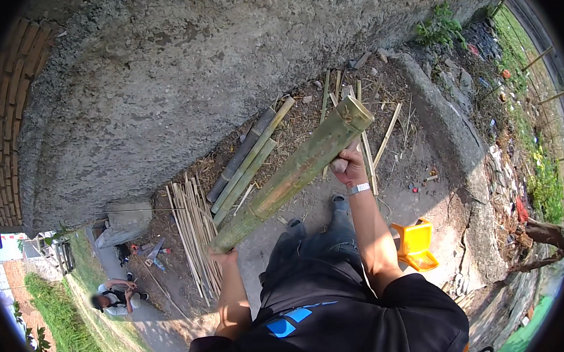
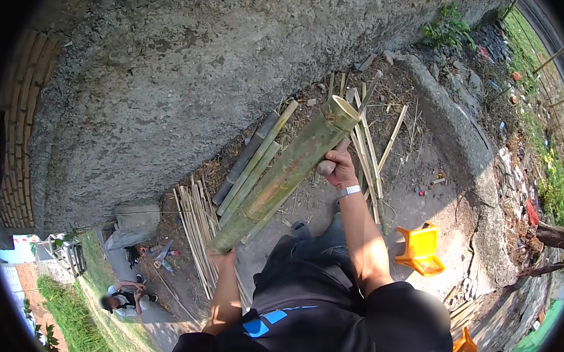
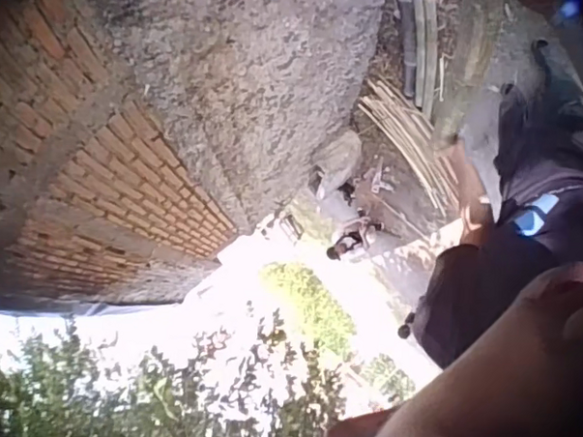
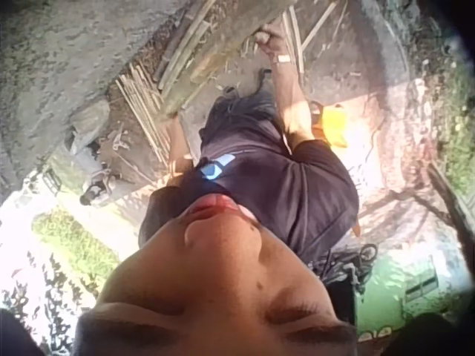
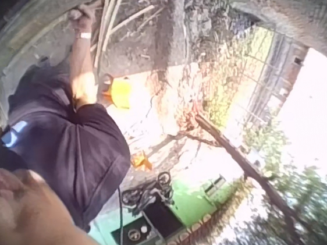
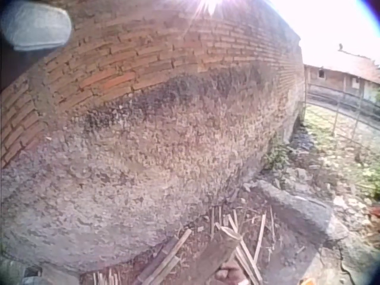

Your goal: The person uses a machete to split bamboo stalks into thinner strips and later prepares a larger bamboo pole by trimming its nodes and ends outdoors.

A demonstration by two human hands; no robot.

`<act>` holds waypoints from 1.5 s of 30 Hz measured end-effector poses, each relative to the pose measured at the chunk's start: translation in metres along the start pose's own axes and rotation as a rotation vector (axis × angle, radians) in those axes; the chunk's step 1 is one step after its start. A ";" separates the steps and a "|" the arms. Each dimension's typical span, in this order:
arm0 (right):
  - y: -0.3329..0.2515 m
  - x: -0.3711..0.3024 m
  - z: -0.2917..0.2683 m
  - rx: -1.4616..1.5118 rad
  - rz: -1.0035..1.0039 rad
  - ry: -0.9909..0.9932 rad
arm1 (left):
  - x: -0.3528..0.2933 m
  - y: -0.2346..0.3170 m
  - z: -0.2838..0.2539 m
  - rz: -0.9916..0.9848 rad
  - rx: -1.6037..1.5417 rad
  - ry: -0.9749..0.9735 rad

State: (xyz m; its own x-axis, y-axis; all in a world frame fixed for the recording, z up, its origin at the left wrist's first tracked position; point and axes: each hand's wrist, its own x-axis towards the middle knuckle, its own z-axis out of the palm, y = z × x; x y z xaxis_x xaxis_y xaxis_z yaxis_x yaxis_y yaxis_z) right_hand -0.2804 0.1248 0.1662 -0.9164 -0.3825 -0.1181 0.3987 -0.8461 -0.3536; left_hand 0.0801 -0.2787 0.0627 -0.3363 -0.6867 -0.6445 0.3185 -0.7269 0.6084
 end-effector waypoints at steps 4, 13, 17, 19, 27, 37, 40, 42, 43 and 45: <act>-0.005 -0.040 0.105 -0.215 -0.047 -0.090 | -0.014 -0.123 0.090 -0.374 -0.020 -0.034; -0.039 -0.101 0.076 -0.635 0.211 -0.032 | -0.019 -0.280 0.163 -0.401 -0.219 -0.678; -0.085 -0.140 0.032 -1.141 0.289 0.282 | -0.001 -0.276 0.126 -0.350 -0.371 -0.827; -0.106 -0.167 -0.017 -1.399 0.315 0.490 | 0.011 -0.268 0.134 -0.305 -0.430 -0.454; -0.149 -0.221 -0.112 -2.143 0.924 0.663 | -0.002 -0.152 0.158 0.205 -0.022 0.136; -0.057 -0.205 -0.108 -1.987 0.462 0.476 | -0.011 -0.213 0.143 0.946 1.210 0.034; -0.034 -0.189 -0.074 -1.850 0.318 0.425 | -0.013 -0.245 0.125 0.939 1.262 -0.191; -0.021 -0.180 -0.046 -1.859 0.276 0.418 | -0.017 -0.267 0.105 0.945 1.312 -0.223; -0.017 -0.176 -0.037 -1.870 0.222 0.405 | -0.021 -0.278 0.099 0.850 1.293 -0.241; -0.008 -0.175 -0.035 -1.689 0.222 0.441 | -0.020 -0.296 0.080 0.779 1.243 -0.282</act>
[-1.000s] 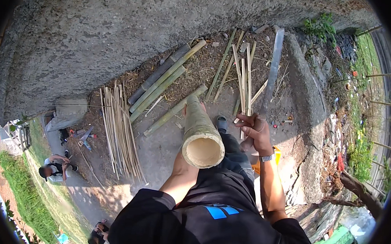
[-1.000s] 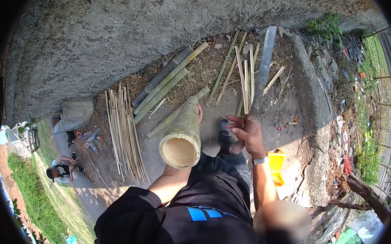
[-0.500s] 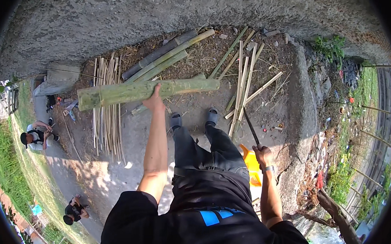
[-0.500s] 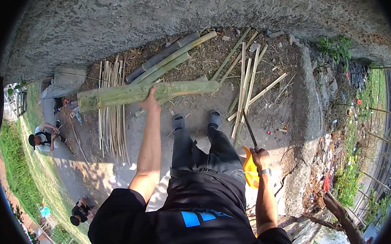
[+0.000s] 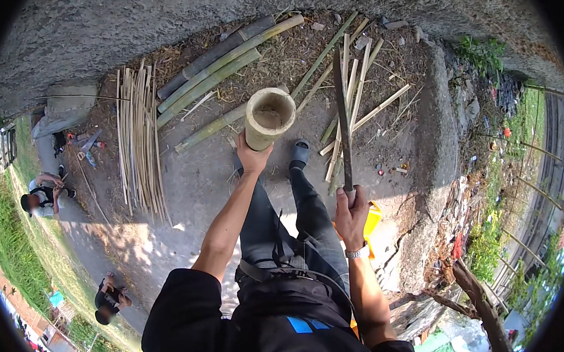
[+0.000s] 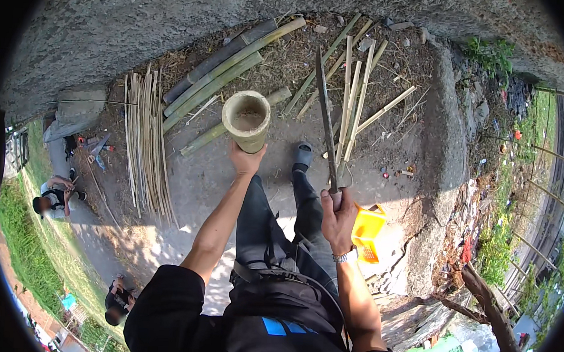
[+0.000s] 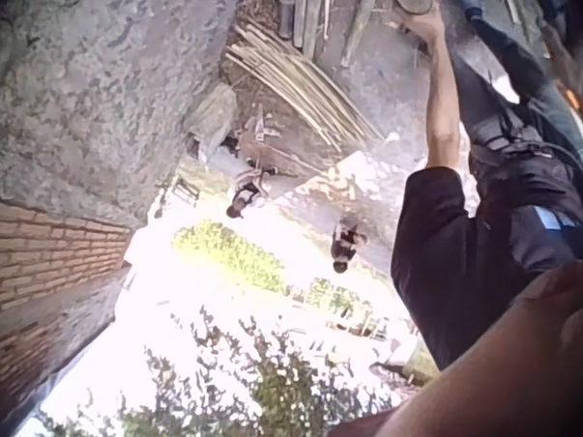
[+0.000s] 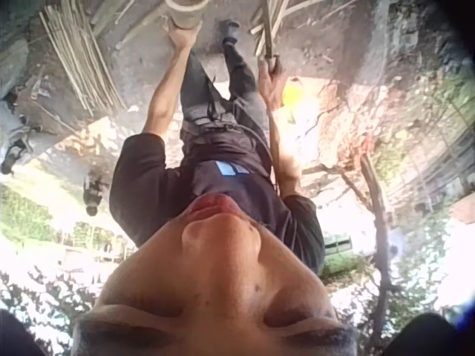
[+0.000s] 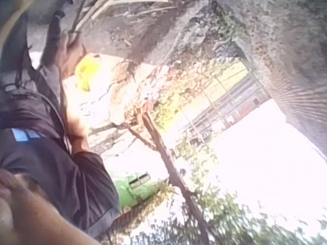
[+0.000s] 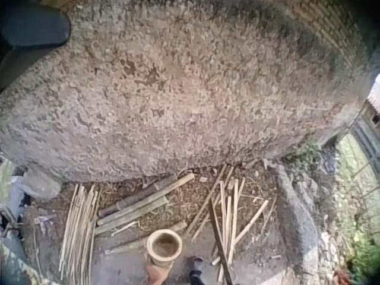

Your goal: The person uses a machete to split bamboo stalks into thinner strips and later prepares a larger bamboo pole by trimming its nodes and ends outdoors.

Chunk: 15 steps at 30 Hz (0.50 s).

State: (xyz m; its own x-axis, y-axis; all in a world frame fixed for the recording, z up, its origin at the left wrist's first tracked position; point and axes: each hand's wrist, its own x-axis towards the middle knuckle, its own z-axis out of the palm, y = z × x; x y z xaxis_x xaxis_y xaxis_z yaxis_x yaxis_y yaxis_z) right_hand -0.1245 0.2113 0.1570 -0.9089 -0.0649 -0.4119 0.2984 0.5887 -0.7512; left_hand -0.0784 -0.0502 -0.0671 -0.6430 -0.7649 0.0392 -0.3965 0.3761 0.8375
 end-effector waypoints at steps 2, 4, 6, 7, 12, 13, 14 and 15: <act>-0.011 -0.001 0.004 0.198 0.031 -0.043 | -0.015 -0.027 0.012 0.046 0.084 -0.089; -0.050 -0.010 0.007 0.281 0.105 -0.141 | -0.031 -0.077 0.006 0.215 0.351 -0.157; -0.028 -0.003 0.003 0.310 0.126 -0.139 | -0.033 -0.045 0.039 0.178 0.132 -0.136; -0.015 -0.001 0.004 0.292 0.129 -0.129 | -0.028 -0.031 0.047 0.147 -0.039 -0.067; 0.012 -0.007 0.016 0.090 0.105 -0.150 | -0.027 -0.043 0.077 -0.061 -0.486 -0.160; 0.009 -0.009 0.018 0.049 0.103 -0.145 | -0.017 -0.051 0.082 0.024 -0.346 -0.150; 0.002 -0.011 0.019 0.002 0.076 -0.173 | -0.011 -0.059 0.087 -0.013 -0.399 -0.147; 0.008 -0.008 0.013 -0.030 0.095 -0.133 | -0.009 -0.017 0.101 0.140 -0.187 -0.164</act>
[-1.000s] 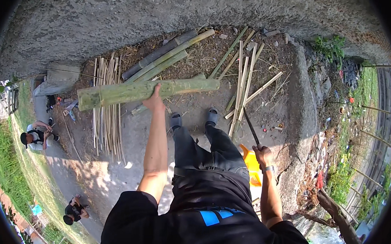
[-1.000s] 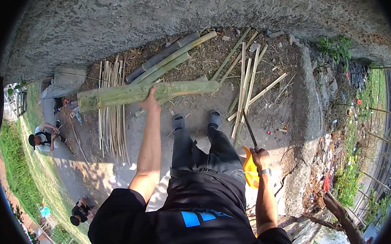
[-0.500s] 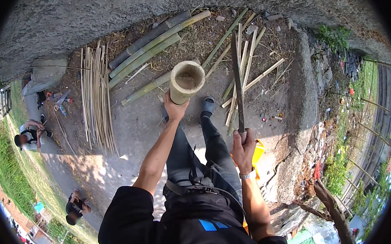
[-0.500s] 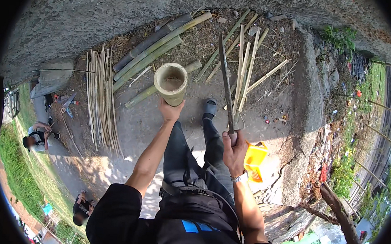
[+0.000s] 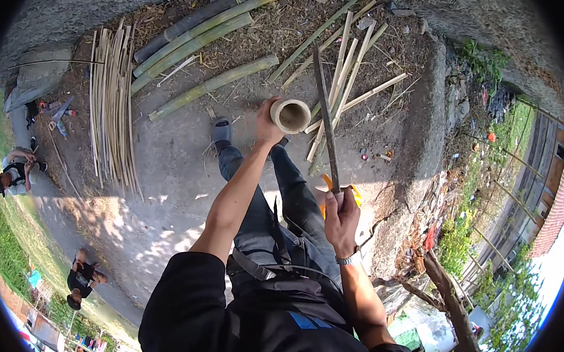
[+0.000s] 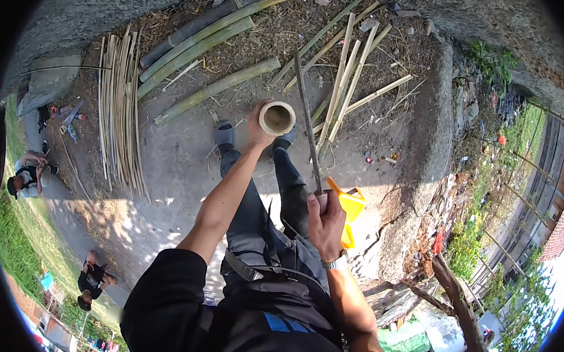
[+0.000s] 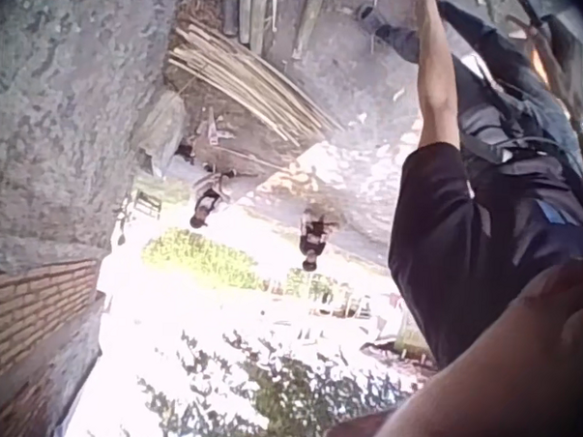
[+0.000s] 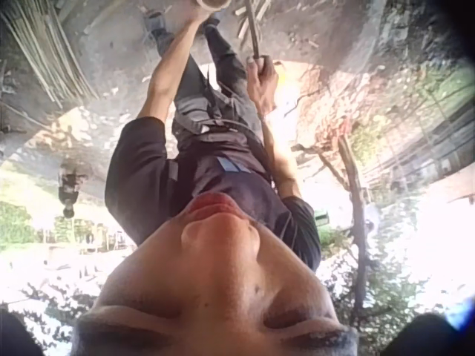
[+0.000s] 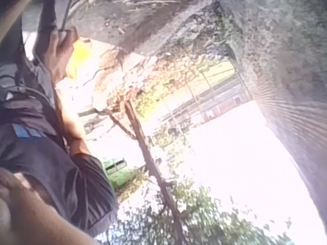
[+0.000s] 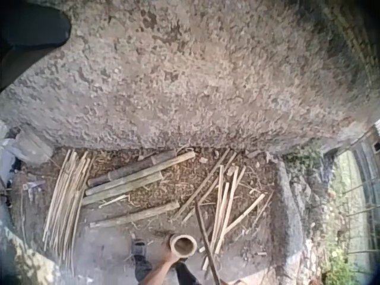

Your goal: The person uses a machete to split bamboo stalks into thinner strips and later prepares a larger bamboo pole by trimming its nodes and ends outdoors.

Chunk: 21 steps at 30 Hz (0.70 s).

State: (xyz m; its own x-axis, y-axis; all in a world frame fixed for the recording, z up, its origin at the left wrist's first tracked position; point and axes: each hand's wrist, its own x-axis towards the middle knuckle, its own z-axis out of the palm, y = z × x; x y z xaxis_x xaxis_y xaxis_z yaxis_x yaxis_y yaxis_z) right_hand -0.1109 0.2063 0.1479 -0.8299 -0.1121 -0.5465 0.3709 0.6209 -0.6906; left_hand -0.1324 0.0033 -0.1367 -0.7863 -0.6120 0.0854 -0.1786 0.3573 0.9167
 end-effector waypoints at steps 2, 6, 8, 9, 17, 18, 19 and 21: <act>-0.010 0.001 0.003 -0.154 -0.196 0.034 | 0.010 0.005 0.006 -0.085 -0.059 -0.022; 0.007 0.025 0.025 -0.261 -0.217 0.039 | 0.029 0.019 0.000 -0.115 -0.109 -0.131; 0.013 0.035 0.038 -0.246 -0.246 0.052 | 0.033 0.022 -0.008 -0.219 -0.194 -0.215; 0.016 0.040 0.045 -0.240 -0.275 0.066 | 0.035 0.023 -0.011 -0.211 -0.185 -0.218; 0.014 0.043 0.069 -0.221 -0.282 0.078 | 0.043 0.038 -0.018 -0.210 -0.107 -0.237; 0.014 0.043 0.070 -0.217 -0.276 0.060 | 0.043 0.037 -0.018 -0.211 -0.104 -0.242; 0.015 0.044 0.072 -0.207 -0.303 0.073 | 0.042 0.037 -0.017 -0.189 -0.103 -0.229; 0.011 0.043 0.076 -0.195 -0.292 0.070 | 0.041 0.032 -0.018 -0.170 -0.098 -0.217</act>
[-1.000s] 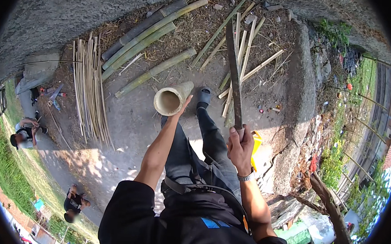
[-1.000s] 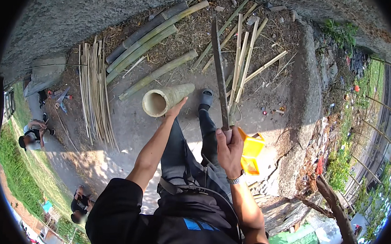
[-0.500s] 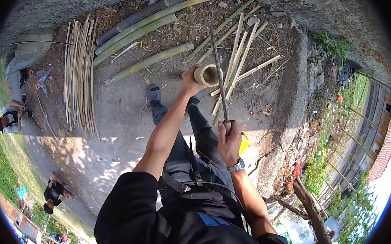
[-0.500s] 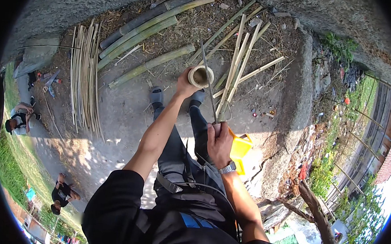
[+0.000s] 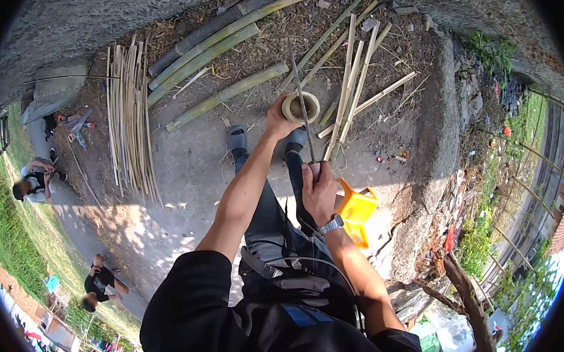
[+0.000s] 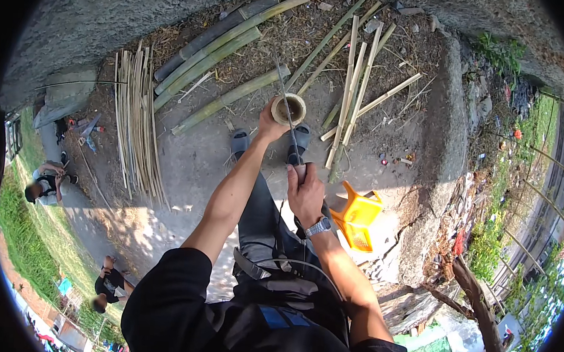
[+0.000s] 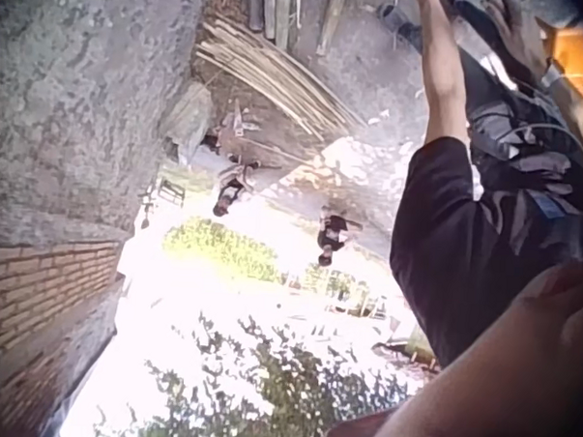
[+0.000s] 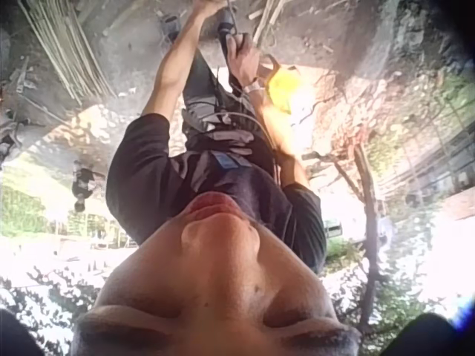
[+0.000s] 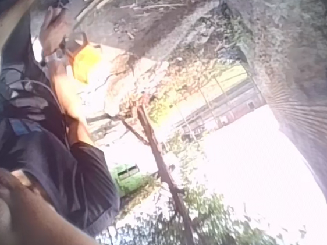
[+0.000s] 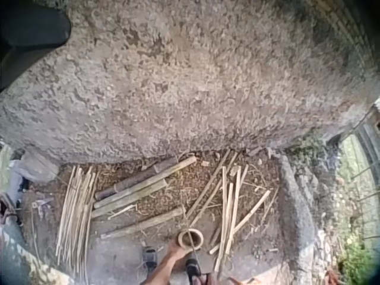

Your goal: The person uses a machete to split bamboo stalks into thinner strips and later prepares a larger bamboo pole by trimming its nodes and ends outdoors.

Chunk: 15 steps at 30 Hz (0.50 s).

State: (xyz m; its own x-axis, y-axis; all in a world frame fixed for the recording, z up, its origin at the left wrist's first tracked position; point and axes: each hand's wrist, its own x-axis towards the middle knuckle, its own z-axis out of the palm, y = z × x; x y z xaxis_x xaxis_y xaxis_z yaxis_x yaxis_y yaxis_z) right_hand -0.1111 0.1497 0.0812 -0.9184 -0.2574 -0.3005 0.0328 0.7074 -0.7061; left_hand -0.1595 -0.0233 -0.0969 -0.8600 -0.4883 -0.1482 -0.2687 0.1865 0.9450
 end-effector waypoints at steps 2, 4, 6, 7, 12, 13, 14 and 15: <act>-0.003 0.002 0.000 0.009 0.012 0.001 | 0.002 -0.002 0.000 0.001 -0.054 0.019; -0.003 0.004 0.000 0.034 0.017 0.009 | 0.002 -0.002 0.001 -0.016 -0.052 0.010; -0.001 0.006 0.003 0.031 0.020 0.013 | 0.003 -0.001 0.001 -0.030 -0.048 0.008; 0.000 0.007 0.005 0.027 0.022 0.016 | 0.004 0.000 0.001 -0.031 -0.040 0.001; -0.007 0.009 0.005 0.024 0.050 -0.014 | 0.008 0.001 0.000 -0.037 -0.024 -0.005; -0.008 0.008 0.006 0.025 0.079 -0.037 | 0.008 0.002 0.000 -0.039 -0.031 -0.015; -0.010 0.008 0.007 0.025 0.078 -0.038 | 0.008 0.001 -0.001 -0.040 -0.037 -0.022; -0.011 0.007 0.009 0.033 0.084 -0.048 | 0.008 0.000 -0.002 -0.040 -0.037 -0.021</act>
State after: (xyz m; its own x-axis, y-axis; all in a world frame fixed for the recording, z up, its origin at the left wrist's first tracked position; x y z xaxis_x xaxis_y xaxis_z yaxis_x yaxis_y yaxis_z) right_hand -0.1142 0.1337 0.0812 -0.8922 -0.2299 -0.3888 0.1223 0.7057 -0.6979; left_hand -0.1658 -0.0290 -0.0980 -0.8576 -0.4772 -0.1920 -0.2876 0.1353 0.9482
